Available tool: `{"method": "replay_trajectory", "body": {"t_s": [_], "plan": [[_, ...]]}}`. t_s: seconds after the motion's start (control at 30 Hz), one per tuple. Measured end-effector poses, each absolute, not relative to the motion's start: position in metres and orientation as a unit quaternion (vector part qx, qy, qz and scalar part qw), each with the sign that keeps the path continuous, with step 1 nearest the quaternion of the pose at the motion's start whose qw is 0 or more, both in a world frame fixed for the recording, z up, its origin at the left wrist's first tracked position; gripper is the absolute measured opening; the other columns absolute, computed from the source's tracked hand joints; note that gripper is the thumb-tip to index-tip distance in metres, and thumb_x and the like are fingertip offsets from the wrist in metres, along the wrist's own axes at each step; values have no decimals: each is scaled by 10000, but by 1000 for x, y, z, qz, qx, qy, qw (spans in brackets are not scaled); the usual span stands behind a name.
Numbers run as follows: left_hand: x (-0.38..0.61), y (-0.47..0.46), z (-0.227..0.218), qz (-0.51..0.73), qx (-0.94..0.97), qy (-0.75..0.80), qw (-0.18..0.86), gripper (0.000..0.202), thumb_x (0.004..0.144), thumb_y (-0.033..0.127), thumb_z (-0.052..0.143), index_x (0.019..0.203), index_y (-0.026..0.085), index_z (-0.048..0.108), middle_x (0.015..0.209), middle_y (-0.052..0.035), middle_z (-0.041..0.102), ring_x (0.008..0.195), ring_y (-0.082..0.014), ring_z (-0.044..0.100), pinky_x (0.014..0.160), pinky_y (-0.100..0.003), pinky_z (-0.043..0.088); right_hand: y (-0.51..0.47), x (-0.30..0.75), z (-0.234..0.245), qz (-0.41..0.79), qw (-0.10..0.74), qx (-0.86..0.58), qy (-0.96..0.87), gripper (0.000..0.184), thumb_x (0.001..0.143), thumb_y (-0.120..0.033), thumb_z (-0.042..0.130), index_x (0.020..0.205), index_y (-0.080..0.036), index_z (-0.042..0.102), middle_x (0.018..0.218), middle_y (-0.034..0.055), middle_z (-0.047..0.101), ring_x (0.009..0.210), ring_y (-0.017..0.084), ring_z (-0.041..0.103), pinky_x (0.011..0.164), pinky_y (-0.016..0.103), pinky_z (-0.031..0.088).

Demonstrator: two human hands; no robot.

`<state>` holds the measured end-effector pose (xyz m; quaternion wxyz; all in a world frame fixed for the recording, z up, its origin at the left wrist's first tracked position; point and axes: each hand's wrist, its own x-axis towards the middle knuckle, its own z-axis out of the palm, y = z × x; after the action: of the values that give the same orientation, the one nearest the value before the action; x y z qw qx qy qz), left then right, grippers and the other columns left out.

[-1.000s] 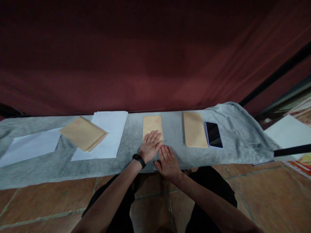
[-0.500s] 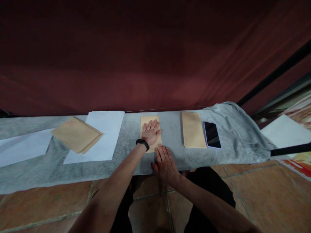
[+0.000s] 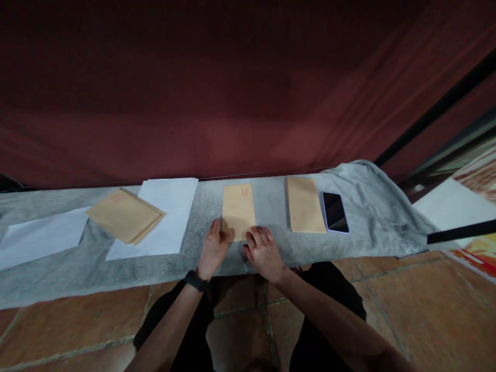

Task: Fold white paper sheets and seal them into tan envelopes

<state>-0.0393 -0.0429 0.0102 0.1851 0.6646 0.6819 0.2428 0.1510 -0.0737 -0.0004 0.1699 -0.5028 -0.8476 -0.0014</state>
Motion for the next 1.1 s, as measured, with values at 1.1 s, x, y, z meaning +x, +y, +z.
{"method": "replay_trajectory", "body": {"t_s": [1.1], "plan": [[-17,-39,32,408,302,565,650,438,596,381,929,868,131,693,680,-24,719,532,-109,627,499,-202,471,-43,166,9,676,206,-454,-542,407,987,-479,491,914,-180,757,815,49,761,648,150,652,653,278,543]]}}
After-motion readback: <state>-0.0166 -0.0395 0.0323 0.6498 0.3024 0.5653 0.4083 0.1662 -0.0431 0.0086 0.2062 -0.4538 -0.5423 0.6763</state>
